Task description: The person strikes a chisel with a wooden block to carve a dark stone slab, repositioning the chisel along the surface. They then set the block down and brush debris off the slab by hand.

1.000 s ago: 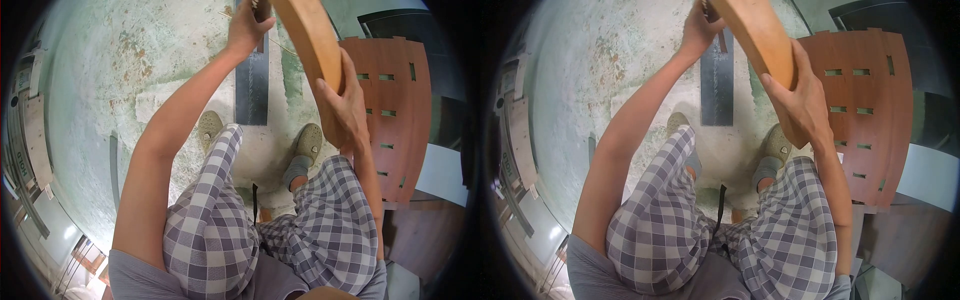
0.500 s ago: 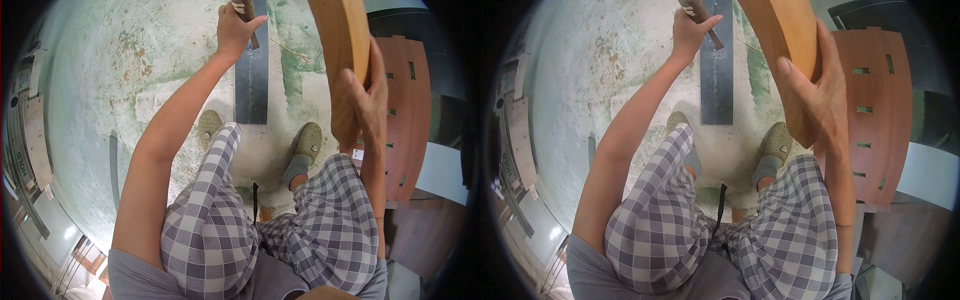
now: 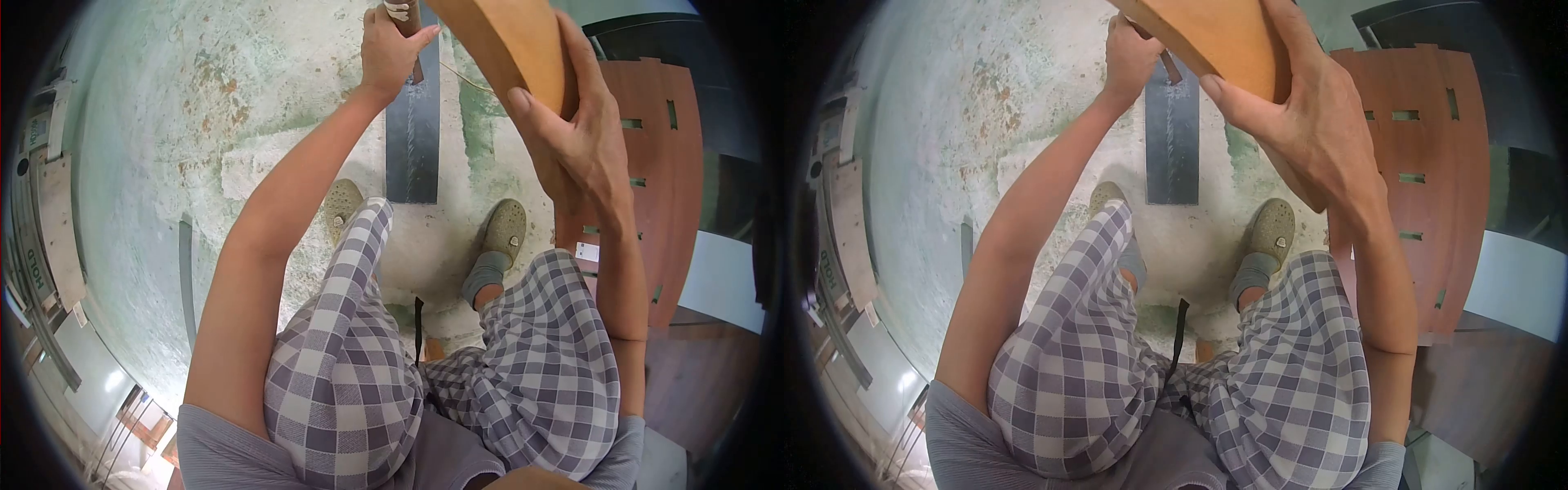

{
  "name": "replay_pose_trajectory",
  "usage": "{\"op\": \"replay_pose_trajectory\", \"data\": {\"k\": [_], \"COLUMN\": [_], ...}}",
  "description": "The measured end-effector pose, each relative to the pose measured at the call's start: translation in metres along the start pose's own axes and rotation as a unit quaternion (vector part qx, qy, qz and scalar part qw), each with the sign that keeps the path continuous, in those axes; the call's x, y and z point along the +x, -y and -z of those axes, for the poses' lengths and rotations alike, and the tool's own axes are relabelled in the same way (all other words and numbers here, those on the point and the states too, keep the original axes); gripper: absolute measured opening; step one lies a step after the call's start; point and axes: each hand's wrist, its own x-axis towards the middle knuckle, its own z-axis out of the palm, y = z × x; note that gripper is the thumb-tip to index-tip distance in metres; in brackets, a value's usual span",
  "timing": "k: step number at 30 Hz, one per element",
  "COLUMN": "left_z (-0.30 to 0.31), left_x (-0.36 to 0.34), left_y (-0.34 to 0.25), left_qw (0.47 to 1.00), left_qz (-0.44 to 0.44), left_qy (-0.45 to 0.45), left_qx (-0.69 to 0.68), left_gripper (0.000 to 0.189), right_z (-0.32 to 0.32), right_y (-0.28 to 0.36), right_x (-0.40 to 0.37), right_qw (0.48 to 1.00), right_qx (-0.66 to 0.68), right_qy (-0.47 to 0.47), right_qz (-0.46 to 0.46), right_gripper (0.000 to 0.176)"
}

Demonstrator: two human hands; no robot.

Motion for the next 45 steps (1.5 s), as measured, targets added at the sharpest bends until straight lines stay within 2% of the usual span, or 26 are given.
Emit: {"op": "replay_pose_trajectory", "data": {"k": [2,3,4,5,7,9,10,11,12,14,15,19,20,22,24,26,28,30,32,33,36,38,39,43,45], "left_z": [0.002,0.000,-0.011,-0.013,-0.007,0.003,0.002,0.001,0.000,-0.005,-0.003,0.001,0.003,0.009,0.015,0.021,0.027,0.027,0.024,0.022,0.020,0.021,0.019,0.017,0.018], "left_x": [0.000,0.003,0.005,0.007,0.007,0.003,-0.001,-0.003,-0.003,-0.003,-0.003,0.001,0.000,-0.004,-0.006,-0.007,-0.012,-0.014,-0.016,-0.017,-0.017,-0.017,-0.013,-0.014,-0.017], "left_y": [-0.006,0.011,0.032,0.040,0.030,0.005,0.001,-0.002,-0.004,0.011,0.011,0.016,0.018,0.011,0.006,0.004,0.000,0.002,0.013,0.015,0.017,0.012,0.014,0.024,0.024], "left_qw": [0.998,0.991,0.999,0.997,0.995,0.987,0.987,0.997,1.000,0.999,0.997,0.999,0.999,0.998,0.997,0.996,0.997,0.998,0.999,0.999,0.997,1.000,0.998,0.998,0.998], "left_qz": [-0.053,-0.125,-0.031,-0.052,-0.073,-0.155,-0.153,-0.078,-0.004,-0.023,-0.039,-0.031,-0.029,0.061,0.059,0.071,0.058,0.045,-0.002,-0.003,-0.053,-0.009,-0.047,-0.052,-0.063], "left_qy": [-0.035,-0.027,-0.022,-0.034,-0.042,-0.027,-0.026,-0.020,-0.015,-0.015,-0.016,-0.018,-0.016,0.033,0.044,0.055,0.041,0.032,0.015,0.016,-0.012,-0.002,-0.024,-0.012,-0.013], "left_qx": [-0.027,0.025,0.028,0.043,0.058,0.032,0.030,0.012,-0.004,0.029,0.062,-0.003,-0.006,0.014,0.003,0.021,0.009,-0.006,-0.032,-0.032,-0.052,0.018,0.047,0.028,-0.027], "left_gripper": [0.036,0.038,0.040,0.041,0.042,0.041,0.041,0.042,0.042,0.042,0.042,0.043,0.043,0.045,0.047,0.048,0.046,0.043,0.041,0.041,0.040,0.041,0.041,0.041,0.041], "right_z": [-0.004,-0.004,-0.005,-0.005,0.002,0.004,0.002,0.001,0.000,-0.007,-0.005,-0.008,-0.008,-0.004,0.000,0.005,0.007,0.013,0.015,0.012,-0.001,-0.013,-0.016,0.001,0.003], "right_y": [-0.008,-0.011,-0.015,-0.018,-0.013,-0.009,-0.006,-0.005,-0.010,-0.022,-0.013,-0.022,-0.026,-0.032,-0.036,-0.030,-0.019,-0.005,0.000,0.002,-0.005,-0.028,-0.026,-0.003,0.002], "right_x": [0.005,0.008,0.011,0.012,0.008,0.002,0.001,0.000,0.000,0.005,0.008,-0.008,-0.012,-0.015,-0.015,-0.012,-0.010,-0.011,-0.012,-0.011,0.000,0.006,0.006,-0.003,-0.007], "right_qw": [0.999,0.999,0.997,0.985,0.991,0.994,0.998,0.998,0.997,0.999,0.986,0.982,0.989,0.993,0.996,0.996,0.999,0.999,0.998,0.998,0.999,0.980,0.977,0.987,0.997], "right_qx": [-0.011,-0.010,-0.065,-0.118,-0.093,-0.077,-0.057,-0.036,-0.036,-0.043,-0.088,-0.069,-0.072,-0.075,-0.042,-0.035,0.001,0.023,0.011,0.011,-0.002,-0.178,-0.193,-0.141,-0.064], "right_qy": [-0.020,-0.019,0.041,0.100,0.076,0.057,0.002,-0.054,-0.056,0.018,0.102,0.106,0.070,0.034,-0.006,-0.007,-0.042,-0.029,-0.052,-0.053,-0.013,0.069,0.067,0.074,0.027], "right_qz": [0.030,0.034,-0.020,-0.077,-0.060,-0.049,-0.011,0.028,0.027,-0.009,-0.100,-0.142,-0.111,-0.083,-0.076,-0.077,-0.035,-0.038,0.018,0.018,0.045,0.061,0.057,0.017,0.039], "right_gripper": [0.079,0.079,0.079,0.080,0.079,0.078,0.078,0.078,0.078,0.077,0.078,0.077,0.076,0.074,0.078,0.079,0.078,0.076,0.077,0.077,0.077,0.070,0.070,0.076,0.076]}}
